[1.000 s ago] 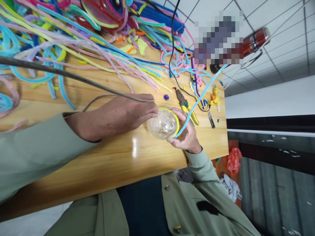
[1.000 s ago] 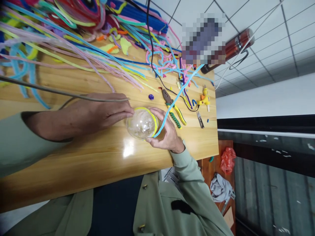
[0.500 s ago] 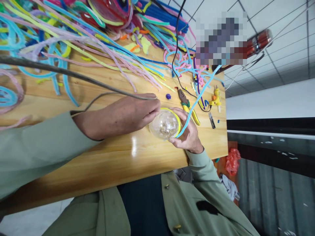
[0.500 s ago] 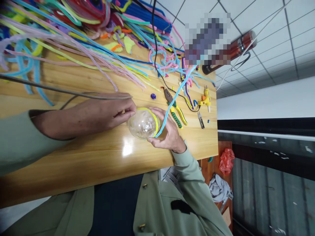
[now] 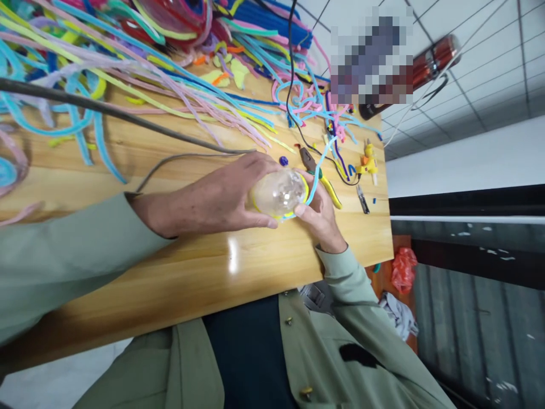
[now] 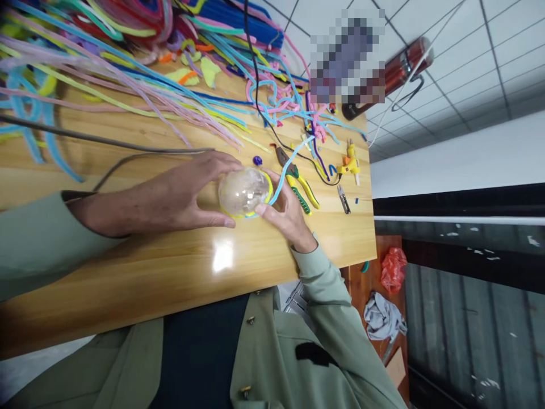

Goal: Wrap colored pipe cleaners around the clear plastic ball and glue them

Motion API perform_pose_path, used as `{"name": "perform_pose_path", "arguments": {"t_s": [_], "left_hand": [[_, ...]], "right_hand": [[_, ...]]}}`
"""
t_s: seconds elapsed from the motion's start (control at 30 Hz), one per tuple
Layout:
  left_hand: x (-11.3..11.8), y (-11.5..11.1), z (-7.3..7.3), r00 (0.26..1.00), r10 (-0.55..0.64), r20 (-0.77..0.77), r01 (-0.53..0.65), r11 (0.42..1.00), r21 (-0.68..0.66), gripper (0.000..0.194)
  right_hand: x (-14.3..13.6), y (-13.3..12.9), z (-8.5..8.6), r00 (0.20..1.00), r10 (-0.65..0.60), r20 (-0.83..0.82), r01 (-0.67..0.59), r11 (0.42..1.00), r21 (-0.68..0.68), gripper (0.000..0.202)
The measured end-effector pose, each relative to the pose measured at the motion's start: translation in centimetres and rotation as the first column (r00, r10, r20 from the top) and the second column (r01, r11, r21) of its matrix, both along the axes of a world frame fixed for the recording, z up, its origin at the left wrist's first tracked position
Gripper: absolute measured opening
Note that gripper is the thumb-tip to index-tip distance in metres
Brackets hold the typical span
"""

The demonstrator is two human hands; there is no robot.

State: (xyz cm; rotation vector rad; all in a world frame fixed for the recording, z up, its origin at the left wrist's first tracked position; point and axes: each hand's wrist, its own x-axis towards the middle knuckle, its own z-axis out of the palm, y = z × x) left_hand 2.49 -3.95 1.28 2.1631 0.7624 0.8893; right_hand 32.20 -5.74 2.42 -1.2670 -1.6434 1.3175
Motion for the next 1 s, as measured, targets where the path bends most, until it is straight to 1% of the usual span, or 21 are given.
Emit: {"name": "perform_pose_path", "arguments": {"t_s": [0.1, 0.17, 0.27, 0.37, 0.47, 0.53, 0.63, 0.8, 0.9, 1.0], "left_hand": [[0.4, -0.1, -1.0, 0.999, 0.034, -0.016, -0.034, 0.999, -0.026, 0.087], [0.5, 0.0, -1.1, 0.998, 0.054, -0.02, -0.055, 0.997, -0.052, 0.09], [0.5, 0.0, -0.7, 0.998, 0.066, -0.009, -0.067, 0.994, -0.088, 0.088], [0.3, -0.1, 0.1, 0.998, 0.063, 0.018, -0.06, 0.988, -0.139, 0.081], [0.0, -0.2, 0.5, 0.997, 0.071, 0.042, -0.061, 0.978, -0.199, 0.08], [-0.2, -0.2, 0.6, 0.995, 0.082, 0.053, -0.067, 0.971, -0.23, 0.082], [-0.5, -0.1, 0.3, 0.995, 0.079, 0.054, -0.063, 0.965, -0.256, 0.083], [-0.7, 0.2, -0.1, 0.999, 0.031, 0.038, -0.021, 0.968, -0.249, 0.087], [-0.8, 0.1, 0.1, 0.999, 0.01, 0.034, -0.002, 0.972, -0.237, 0.091], [-0.8, 0.0, 0.6, 1.0, -0.001, 0.006, 0.003, 0.974, -0.225, 0.091]], "right_hand": [[-1.0, 0.1, 0.7, 0.999, -0.029, -0.026, 0.027, 0.999, -0.047, 0.089], [-1.4, 0.2, 1.0, 0.999, -0.037, -0.031, 0.035, 0.997, -0.064, 0.085], [-1.8, 0.4, 1.2, 0.999, -0.04, -0.021, 0.039, 0.998, -0.05, 0.08], [-2.2, 0.6, 1.2, 0.999, -0.042, 0.0, 0.042, 0.998, -0.038, 0.081], [-2.5, 0.7, 1.3, 0.999, -0.029, -0.018, 0.028, 0.999, -0.046, 0.079], [-2.8, 0.7, 1.3, 0.998, -0.035, -0.06, 0.032, 0.998, -0.051, 0.074], [-3.3, 0.7, 1.1, 0.987, -0.095, -0.132, 0.089, 0.995, -0.045, 0.065], [-4.2, 0.8, 0.7, 0.944, -0.19, -0.27, 0.18, 0.982, -0.063, 0.055], [-4.6, 0.9, 0.7, 0.91, -0.22, -0.353, 0.197, 0.975, -0.101, 0.051], [-4.9, 0.9, 0.7, 0.884, -0.248, -0.396, 0.211, 0.968, -0.136, 0.046]]}}
